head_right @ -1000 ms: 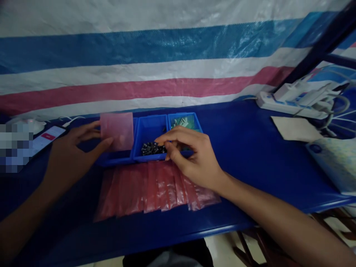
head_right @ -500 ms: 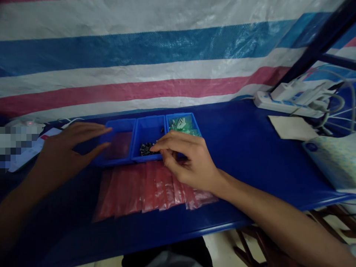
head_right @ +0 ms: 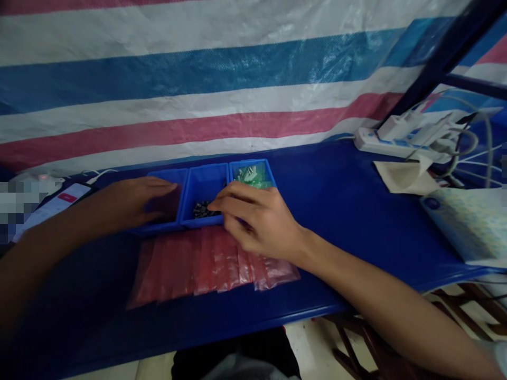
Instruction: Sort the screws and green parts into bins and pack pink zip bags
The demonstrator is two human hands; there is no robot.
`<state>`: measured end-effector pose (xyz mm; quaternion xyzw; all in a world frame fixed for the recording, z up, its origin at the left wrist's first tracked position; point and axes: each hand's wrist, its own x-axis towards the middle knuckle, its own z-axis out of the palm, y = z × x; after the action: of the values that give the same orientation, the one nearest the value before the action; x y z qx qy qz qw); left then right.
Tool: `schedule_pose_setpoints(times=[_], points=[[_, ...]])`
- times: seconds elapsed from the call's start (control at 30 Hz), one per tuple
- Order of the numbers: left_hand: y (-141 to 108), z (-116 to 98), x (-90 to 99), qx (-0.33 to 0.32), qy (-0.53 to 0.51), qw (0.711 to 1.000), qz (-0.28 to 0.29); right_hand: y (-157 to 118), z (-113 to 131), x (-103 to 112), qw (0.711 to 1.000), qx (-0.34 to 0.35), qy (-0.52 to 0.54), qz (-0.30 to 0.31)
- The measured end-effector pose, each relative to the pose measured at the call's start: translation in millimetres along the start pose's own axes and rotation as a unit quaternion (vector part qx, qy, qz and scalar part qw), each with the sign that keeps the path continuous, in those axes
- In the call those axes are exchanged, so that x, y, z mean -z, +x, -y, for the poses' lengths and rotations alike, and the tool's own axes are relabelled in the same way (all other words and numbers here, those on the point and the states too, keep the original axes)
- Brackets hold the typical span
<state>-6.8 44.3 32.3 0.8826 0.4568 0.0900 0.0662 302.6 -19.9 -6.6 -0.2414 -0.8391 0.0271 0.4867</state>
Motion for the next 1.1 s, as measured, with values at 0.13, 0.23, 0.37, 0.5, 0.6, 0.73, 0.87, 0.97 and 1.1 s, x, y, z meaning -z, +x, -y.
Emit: schedule_pose_setpoints(times=[0.13,0.23,0.37,0.5,0.6,0.73,0.87,0.97,1.1], points=[[-15.9,-14.9,1.9,-0.020,0.003,1.000,-0.022,0.2,-15.6,11.9,0.988,-0.002,-0.094,0.123],[-29.0,-24.6,-9.4,-0.068,-0.003,0.997,-0.024,-0.8,-28.1,15.7,0.974,0.007,-0.054,0.219],[-36.2,-27.0,-32.9,-0.168,0.029,0.983,-0.070,1.2,-32.3,14.2,0.971,0.005,0.008,0.238],[-37.1,-29.6,-40.9,-0.191,0.060,0.974,-0.110,8.9,-14.0,24.5,0.973,-0.018,-0.044,0.226],[-42.4,-37.7,-35.1,-0.134,0.092,0.978,-0.132,9.6,4.7,36.2,0.947,-0.111,-0.037,0.301],[-52.7,-46.2,-31.0,-0.047,0.135,0.977,-0.157,3.8,14.5,35.3,0.840,-0.231,-0.081,0.484],[-56.7,-43.4,-41.2,-0.032,0.113,0.986,-0.118,6.5,5.4,25.3,0.753,-0.289,-0.085,0.585],[-55.9,-41.3,-48.4,-0.043,0.121,0.985,-0.118,8.8,-4.0,26.2,0.753,-0.289,-0.022,0.591],[-58.0,-50.4,-46.1,-0.096,0.085,0.969,-0.211,8.7,-5.0,34.7,0.800,-0.241,0.111,0.538]])
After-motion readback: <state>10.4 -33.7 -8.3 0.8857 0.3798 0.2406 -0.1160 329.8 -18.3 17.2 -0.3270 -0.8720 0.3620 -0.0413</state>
